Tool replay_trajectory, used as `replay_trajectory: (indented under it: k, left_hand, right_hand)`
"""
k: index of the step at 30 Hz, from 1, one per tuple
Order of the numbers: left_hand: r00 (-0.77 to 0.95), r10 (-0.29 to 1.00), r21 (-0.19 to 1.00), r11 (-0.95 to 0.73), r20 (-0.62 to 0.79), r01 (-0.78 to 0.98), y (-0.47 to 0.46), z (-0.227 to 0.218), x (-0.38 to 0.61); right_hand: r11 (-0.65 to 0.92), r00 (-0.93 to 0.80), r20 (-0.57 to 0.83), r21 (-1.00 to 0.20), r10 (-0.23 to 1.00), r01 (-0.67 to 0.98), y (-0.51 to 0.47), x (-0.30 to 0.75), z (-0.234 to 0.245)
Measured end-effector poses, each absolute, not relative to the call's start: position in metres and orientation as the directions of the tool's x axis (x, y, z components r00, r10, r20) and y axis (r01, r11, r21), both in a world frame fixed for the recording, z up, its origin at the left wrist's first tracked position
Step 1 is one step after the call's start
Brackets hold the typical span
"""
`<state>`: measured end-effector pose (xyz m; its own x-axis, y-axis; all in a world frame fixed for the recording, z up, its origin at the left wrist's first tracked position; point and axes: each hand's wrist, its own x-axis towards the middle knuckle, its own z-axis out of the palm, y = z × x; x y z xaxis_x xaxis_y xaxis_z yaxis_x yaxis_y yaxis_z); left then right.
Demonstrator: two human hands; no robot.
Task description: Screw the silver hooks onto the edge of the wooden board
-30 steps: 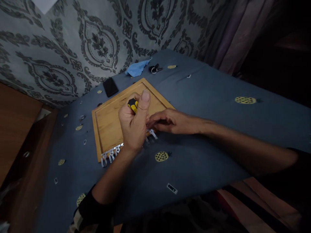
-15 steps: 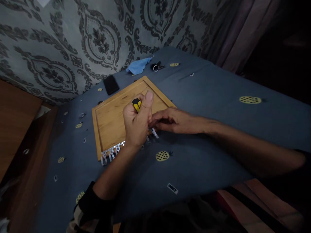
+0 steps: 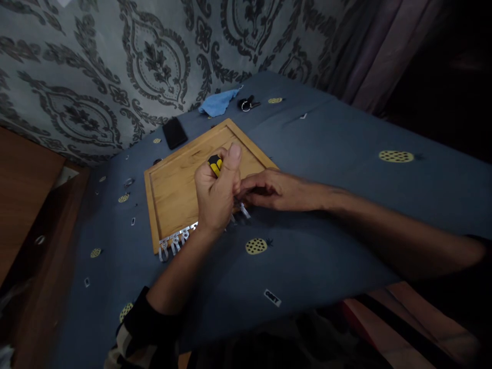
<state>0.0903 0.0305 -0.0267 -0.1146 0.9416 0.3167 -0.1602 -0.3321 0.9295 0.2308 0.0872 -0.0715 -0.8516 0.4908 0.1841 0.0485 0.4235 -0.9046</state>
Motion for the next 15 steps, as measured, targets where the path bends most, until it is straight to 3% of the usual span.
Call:
replay_trajectory:
  k: [15]
  left_hand:
    - [0.09,0.946,0.943,-0.297,0.312,-0.147,0.037,-0.025,0.0856]
  right_hand:
    - [0.461,-0.869,0.185,-0.886,0.458,0.054,0.085,0.2313,-0.0664]
